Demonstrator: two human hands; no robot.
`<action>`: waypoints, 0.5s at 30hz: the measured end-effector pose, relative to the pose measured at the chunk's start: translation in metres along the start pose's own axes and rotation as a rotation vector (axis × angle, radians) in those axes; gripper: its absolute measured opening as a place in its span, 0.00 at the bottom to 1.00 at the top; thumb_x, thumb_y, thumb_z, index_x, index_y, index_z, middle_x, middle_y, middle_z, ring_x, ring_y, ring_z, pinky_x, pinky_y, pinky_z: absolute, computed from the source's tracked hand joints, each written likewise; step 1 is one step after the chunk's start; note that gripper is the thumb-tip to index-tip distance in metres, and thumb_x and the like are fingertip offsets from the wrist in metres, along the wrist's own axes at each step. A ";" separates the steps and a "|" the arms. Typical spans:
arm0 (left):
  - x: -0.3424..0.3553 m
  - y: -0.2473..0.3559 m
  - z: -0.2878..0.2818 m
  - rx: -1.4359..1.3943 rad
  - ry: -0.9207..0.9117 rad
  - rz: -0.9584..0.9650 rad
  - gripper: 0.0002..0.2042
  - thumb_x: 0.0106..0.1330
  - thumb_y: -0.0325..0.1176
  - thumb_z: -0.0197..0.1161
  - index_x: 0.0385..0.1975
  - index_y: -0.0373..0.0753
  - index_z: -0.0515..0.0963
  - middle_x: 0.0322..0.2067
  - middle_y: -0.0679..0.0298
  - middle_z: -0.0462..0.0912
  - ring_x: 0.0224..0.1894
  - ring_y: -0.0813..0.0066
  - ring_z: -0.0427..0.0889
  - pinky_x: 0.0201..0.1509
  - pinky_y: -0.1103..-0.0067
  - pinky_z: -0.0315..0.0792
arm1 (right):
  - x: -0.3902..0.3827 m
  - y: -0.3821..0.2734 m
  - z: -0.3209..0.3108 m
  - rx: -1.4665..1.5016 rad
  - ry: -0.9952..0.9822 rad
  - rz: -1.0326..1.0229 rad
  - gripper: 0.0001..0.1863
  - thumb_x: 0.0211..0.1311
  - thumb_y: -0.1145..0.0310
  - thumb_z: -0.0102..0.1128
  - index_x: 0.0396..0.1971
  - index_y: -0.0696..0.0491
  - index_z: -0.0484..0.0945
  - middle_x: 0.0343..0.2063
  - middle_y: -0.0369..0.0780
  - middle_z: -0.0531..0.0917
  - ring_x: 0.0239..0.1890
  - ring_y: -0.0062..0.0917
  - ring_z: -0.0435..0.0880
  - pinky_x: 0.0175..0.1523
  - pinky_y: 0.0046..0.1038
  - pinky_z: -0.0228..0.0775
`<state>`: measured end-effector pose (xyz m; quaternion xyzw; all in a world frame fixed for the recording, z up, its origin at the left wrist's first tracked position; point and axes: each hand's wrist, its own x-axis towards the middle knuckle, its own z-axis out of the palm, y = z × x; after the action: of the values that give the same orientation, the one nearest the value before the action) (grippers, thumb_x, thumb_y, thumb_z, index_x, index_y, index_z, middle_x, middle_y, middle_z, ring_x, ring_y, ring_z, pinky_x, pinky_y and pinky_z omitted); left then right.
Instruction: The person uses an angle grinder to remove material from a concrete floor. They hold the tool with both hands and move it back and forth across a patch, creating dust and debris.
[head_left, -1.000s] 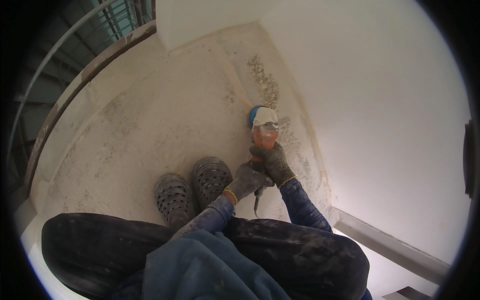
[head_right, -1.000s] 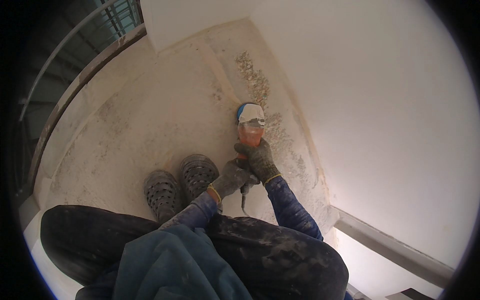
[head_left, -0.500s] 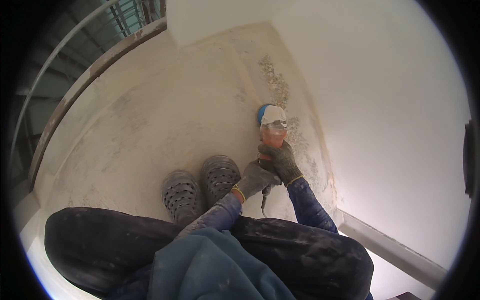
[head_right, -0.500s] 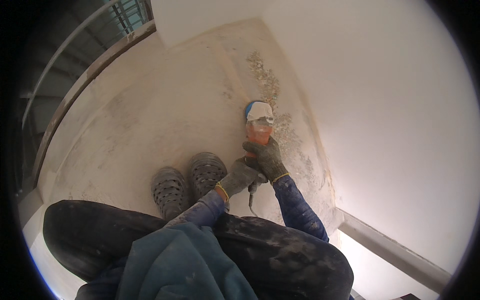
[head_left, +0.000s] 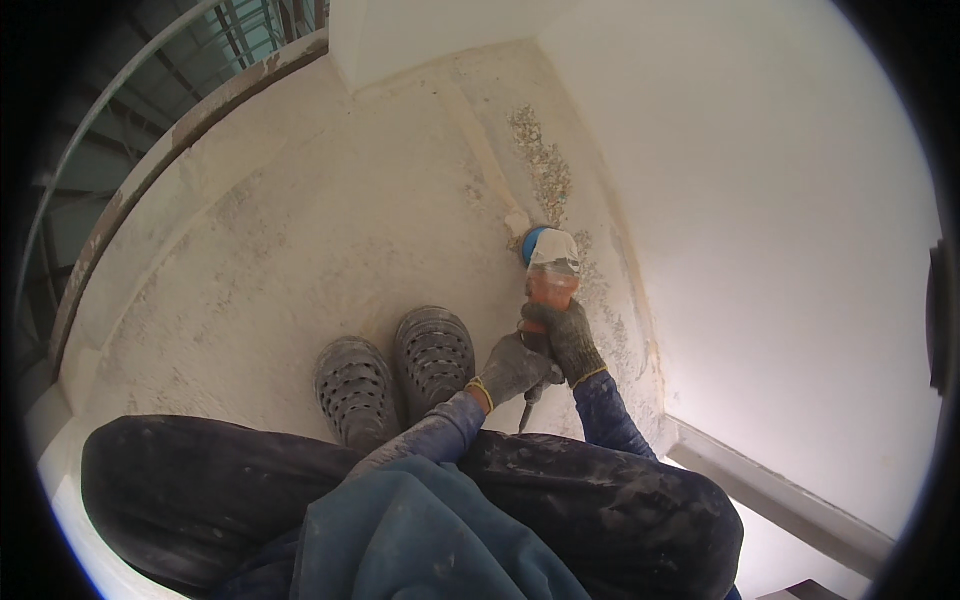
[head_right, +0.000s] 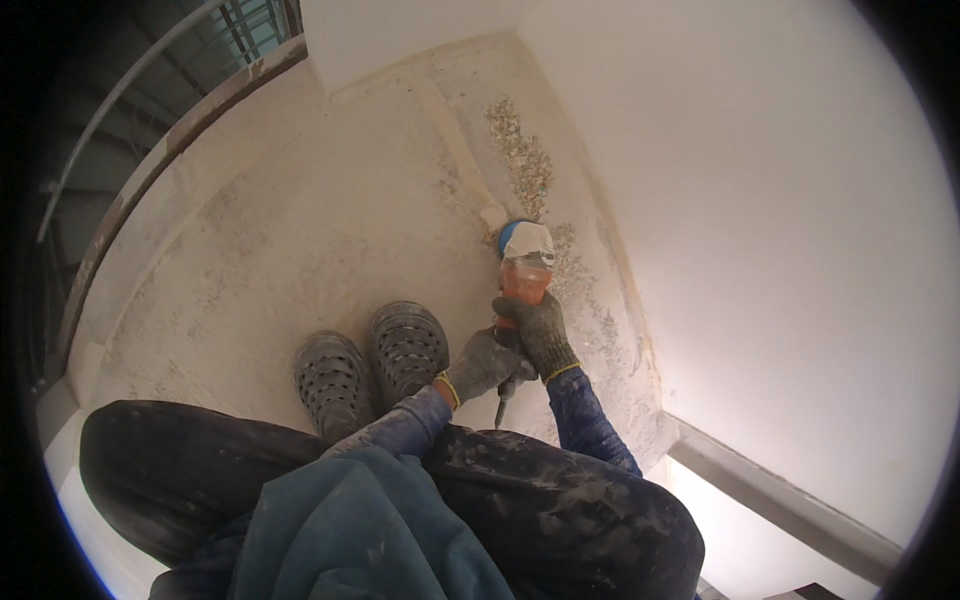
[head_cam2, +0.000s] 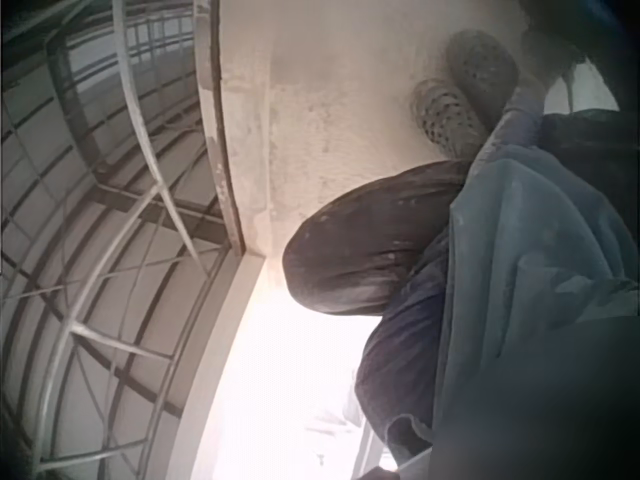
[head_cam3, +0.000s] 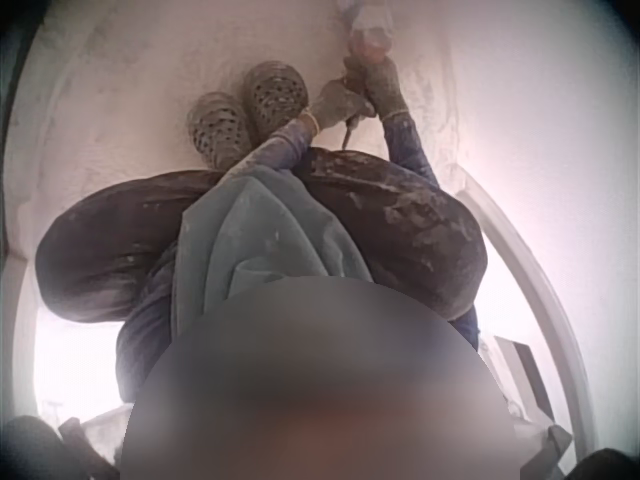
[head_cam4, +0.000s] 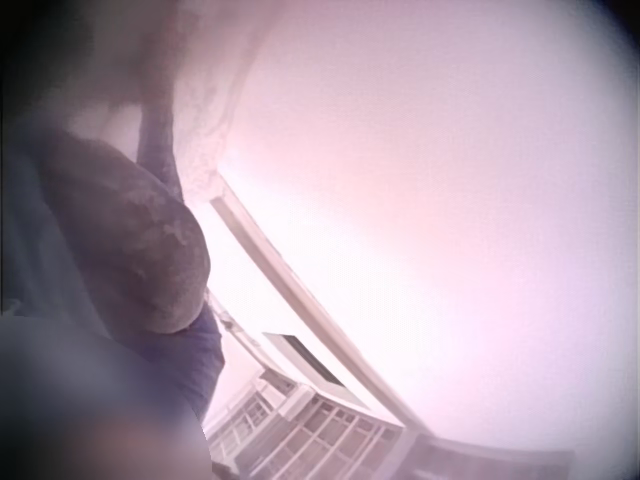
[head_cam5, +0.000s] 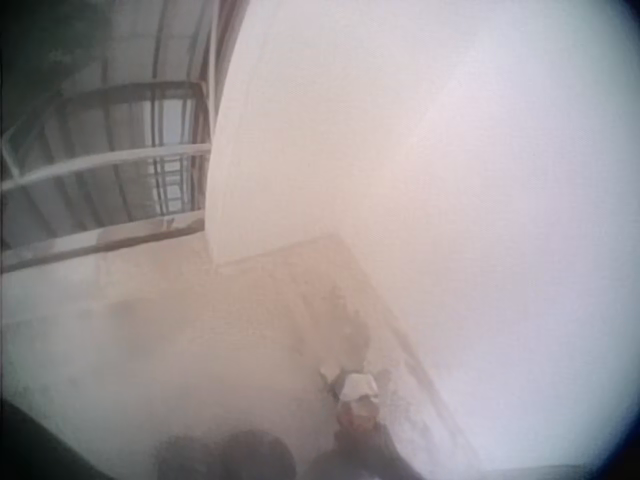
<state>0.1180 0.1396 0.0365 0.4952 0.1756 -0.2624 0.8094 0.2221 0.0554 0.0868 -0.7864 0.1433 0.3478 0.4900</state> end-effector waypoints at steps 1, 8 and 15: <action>0.002 -0.002 0.000 -0.020 -0.028 -0.007 0.15 0.55 0.38 0.80 0.36 0.37 0.83 0.24 0.64 0.87 0.23 0.75 0.85 0.31 0.76 0.81 | 0.000 0.003 -0.001 0.018 0.012 0.006 0.22 0.57 0.71 0.76 0.51 0.57 0.82 0.35 0.39 0.86 0.31 0.29 0.88 0.36 0.31 0.84; 0.008 -0.006 0.004 0.004 0.052 -0.035 0.14 0.51 0.38 0.80 0.28 0.37 0.83 0.21 0.63 0.86 0.22 0.73 0.85 0.31 0.74 0.80 | 0.005 0.013 -0.008 0.064 0.023 0.025 0.20 0.57 0.72 0.75 0.49 0.58 0.81 0.33 0.40 0.87 0.30 0.30 0.89 0.36 0.33 0.85; -0.003 0.007 0.003 -0.183 0.020 -0.056 0.12 0.52 0.30 0.79 0.30 0.35 0.82 0.21 0.62 0.85 0.17 0.71 0.83 0.21 0.73 0.75 | 0.000 0.007 -0.005 0.095 -0.017 0.026 0.24 0.54 0.68 0.80 0.50 0.57 0.82 0.36 0.39 0.87 0.32 0.26 0.88 0.37 0.29 0.83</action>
<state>0.1196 0.1401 0.0448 0.4168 0.2205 -0.2629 0.8418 0.2203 0.0478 0.0830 -0.7573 0.1657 0.3535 0.5235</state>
